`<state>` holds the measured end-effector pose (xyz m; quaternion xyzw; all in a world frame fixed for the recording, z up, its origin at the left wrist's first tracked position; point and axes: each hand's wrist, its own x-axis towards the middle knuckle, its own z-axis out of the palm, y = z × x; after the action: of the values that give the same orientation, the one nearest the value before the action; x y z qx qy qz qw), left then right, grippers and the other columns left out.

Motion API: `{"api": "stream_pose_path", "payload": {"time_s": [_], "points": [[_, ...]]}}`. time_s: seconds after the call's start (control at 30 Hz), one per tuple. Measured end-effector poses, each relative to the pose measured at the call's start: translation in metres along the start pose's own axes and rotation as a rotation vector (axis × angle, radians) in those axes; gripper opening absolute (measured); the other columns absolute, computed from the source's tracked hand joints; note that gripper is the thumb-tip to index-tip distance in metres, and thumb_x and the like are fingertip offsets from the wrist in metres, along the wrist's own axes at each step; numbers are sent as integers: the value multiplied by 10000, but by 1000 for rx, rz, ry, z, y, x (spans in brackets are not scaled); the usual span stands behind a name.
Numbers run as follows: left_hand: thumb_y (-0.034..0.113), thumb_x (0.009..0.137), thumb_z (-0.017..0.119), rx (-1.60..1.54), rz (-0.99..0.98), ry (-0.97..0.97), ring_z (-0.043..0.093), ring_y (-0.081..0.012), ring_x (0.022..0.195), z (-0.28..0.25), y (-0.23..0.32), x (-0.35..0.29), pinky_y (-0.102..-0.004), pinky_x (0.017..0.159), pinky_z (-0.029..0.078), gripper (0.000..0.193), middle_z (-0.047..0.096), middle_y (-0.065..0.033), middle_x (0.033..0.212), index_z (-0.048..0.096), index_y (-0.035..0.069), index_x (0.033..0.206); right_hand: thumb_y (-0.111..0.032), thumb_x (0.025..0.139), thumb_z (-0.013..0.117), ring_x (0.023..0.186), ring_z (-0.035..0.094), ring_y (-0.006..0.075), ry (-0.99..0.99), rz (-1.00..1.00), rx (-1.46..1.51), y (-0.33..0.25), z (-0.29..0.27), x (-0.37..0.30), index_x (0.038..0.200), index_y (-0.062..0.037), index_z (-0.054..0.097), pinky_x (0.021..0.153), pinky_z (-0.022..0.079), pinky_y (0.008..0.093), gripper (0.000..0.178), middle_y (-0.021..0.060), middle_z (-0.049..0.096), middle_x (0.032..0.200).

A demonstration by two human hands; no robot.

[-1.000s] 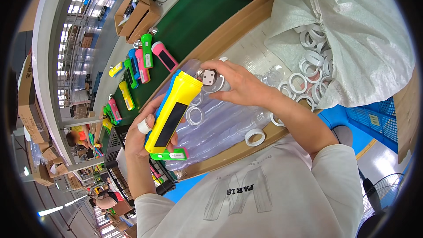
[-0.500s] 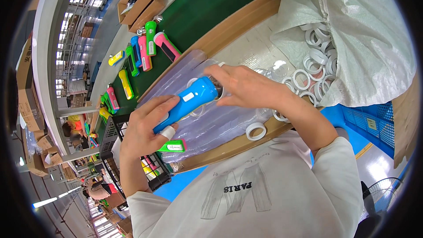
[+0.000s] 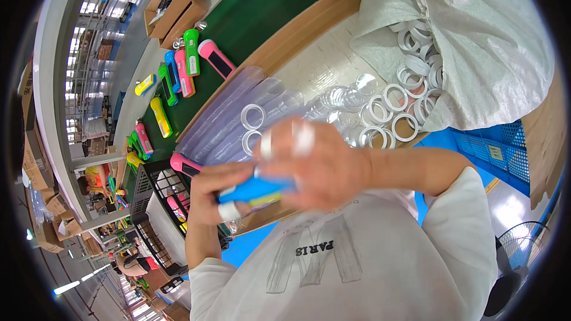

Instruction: Assemble plastic flashlights by attaching heads to the main body.

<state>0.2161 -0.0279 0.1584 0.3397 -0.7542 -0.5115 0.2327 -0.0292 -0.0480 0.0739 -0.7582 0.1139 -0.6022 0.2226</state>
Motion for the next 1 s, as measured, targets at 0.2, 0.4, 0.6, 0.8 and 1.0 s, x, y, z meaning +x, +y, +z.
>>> {"api": "stream_pose_path", "payload": {"time_s": [0.2,0.4,0.6,0.8,1.0], "points": [[125,641,779,1118,256,104,593,-253,738,14,-39,28,-335,581,505,568,604,-152,1204,625,131,1187,-341,1002,443,1059,557,155,218,1262,916,50,2,0,1141,-34,580,885,457,306,364,66,589,1135],[86,652,801,515,249,189,629,-251,736,21,-16,20,-331,646,502,474,644,-179,1156,678,67,1109,-291,932,507,1042,608,340,-125,382,228,15,-19,2,1143,17,591,878,498,383,383,196,591,1161],[49,639,814,-274,140,-181,678,-271,842,15,-2,13,-323,708,511,457,651,-210,1162,710,35,1083,-343,859,547,964,650,297,-60,-175,23,-49,-17,24,861,-33,694,765,581,376,344,115,664,1014],[86,549,754,1279,234,54,554,-204,696,31,-16,47,-310,572,506,629,604,-108,1210,648,174,1162,-323,954,479,865,636,184,328,1499,866,71,11,-10,900,-33,641,771,506,295,337,97,653,868],[28,647,776,399,-64,185,655,-267,986,13,-21,15,-337,834,528,545,637,-144,1199,663,108,1174,-465,986,418,974,615,230,36,922,551,34,-4,10,1120,-21,595,940,449,350,497,90,638,1109]]}}
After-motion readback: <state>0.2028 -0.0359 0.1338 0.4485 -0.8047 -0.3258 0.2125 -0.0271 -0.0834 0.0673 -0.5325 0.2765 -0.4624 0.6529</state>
